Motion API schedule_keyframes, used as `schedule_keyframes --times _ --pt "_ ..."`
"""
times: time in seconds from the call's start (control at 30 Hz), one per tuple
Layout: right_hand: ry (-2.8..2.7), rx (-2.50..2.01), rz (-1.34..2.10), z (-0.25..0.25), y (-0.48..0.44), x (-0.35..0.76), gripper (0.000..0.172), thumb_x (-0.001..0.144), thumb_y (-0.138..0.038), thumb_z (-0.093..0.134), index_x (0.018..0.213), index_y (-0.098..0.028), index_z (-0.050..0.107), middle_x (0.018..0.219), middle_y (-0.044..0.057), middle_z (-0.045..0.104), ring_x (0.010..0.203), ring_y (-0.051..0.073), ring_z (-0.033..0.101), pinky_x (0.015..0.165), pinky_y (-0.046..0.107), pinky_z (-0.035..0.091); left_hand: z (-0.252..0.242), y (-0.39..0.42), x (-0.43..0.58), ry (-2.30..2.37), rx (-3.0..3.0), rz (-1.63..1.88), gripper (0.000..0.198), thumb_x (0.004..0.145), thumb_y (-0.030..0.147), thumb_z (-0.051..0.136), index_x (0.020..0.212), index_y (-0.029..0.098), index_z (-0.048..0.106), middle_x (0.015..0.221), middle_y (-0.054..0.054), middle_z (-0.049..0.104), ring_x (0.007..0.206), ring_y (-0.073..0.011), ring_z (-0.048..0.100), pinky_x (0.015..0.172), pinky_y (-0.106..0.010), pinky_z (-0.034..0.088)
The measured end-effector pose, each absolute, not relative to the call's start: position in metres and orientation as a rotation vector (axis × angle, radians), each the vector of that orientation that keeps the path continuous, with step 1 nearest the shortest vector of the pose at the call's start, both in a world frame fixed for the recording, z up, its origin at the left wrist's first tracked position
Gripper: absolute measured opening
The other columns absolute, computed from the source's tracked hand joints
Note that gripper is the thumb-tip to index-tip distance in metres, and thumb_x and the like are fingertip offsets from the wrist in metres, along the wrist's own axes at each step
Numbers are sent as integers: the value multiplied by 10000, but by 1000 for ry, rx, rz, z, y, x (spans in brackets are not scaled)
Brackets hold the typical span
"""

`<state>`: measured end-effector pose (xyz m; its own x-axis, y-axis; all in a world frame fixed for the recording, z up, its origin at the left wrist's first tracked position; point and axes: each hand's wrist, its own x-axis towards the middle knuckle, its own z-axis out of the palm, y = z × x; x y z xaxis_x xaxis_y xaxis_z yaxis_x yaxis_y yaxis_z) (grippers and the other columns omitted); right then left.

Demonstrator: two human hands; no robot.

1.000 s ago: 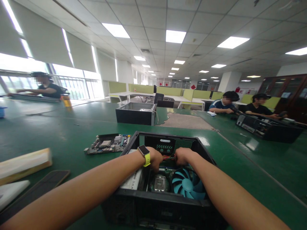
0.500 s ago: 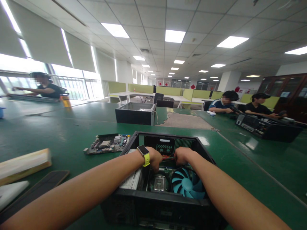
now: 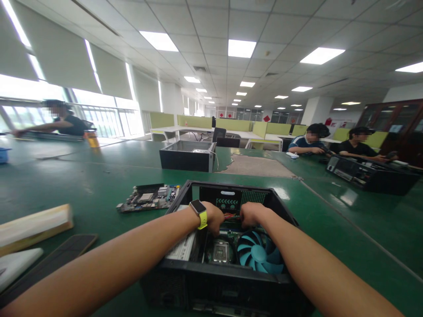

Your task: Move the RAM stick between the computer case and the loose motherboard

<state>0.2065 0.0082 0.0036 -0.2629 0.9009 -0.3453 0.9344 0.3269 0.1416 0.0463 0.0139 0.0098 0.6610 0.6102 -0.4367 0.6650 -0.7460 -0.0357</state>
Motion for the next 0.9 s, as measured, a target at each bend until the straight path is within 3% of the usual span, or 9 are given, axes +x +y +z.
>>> schedule_keyframes --times 0.23,0.47,0.57,0.7,0.8,0.9 --pt "2235 1649 -135 3 9 207 301 615 -391 641 881 -275 723 832 23 698 780 208 636 609 266 432 15 10 46 998 2743 -895 414 606 316 669 957 101 711 964 -147 707 808 -258 640 676 -323 494" --pt "2272 1675 -151 3 16 213 436 597 -581 648 874 -254 727 813 33 690 752 202 628 601 253 415 32 4 44 1025 2729 -833 437 647 407 643 996 151 701 922 -102 715 790 -235 636 645 -298 482" --pt "2307 1694 -200 8 18 217 424 649 -596 609 827 -231 731 761 33 680 702 181 616 589 241 402 56 7 30 870 2721 -491 420 724 455 577 1027 186 689 887 -47 715 768 -184 624 663 -264 462" --pt "2438 1821 -171 31 14 216 324 785 -449 530 772 -190 725 758 55 680 729 167 608 600 220 401 82 28 -17 824 2579 387 462 826 481 451 1080 154 657 980 -40 695 854 -155 608 764 -251 449" --pt "2595 2131 -268 63 -4 204 475 900 -446 326 939 -151 696 782 81 673 670 154 609 553 220 419 74 53 -76 1122 2401 925 492 864 481 379 1096 127 628 1074 -71 668 963 -169 590 866 -270 431" --pt "2821 2129 -749 93 -49 173 571 938 -454 168 1149 -145 600 864 83 670 620 141 622 509 230 459 39 76 -146 1578 2336 911 486 824 471 448 1159 149 589 1210 -87 607 1098 -209 539 962 -304 384"
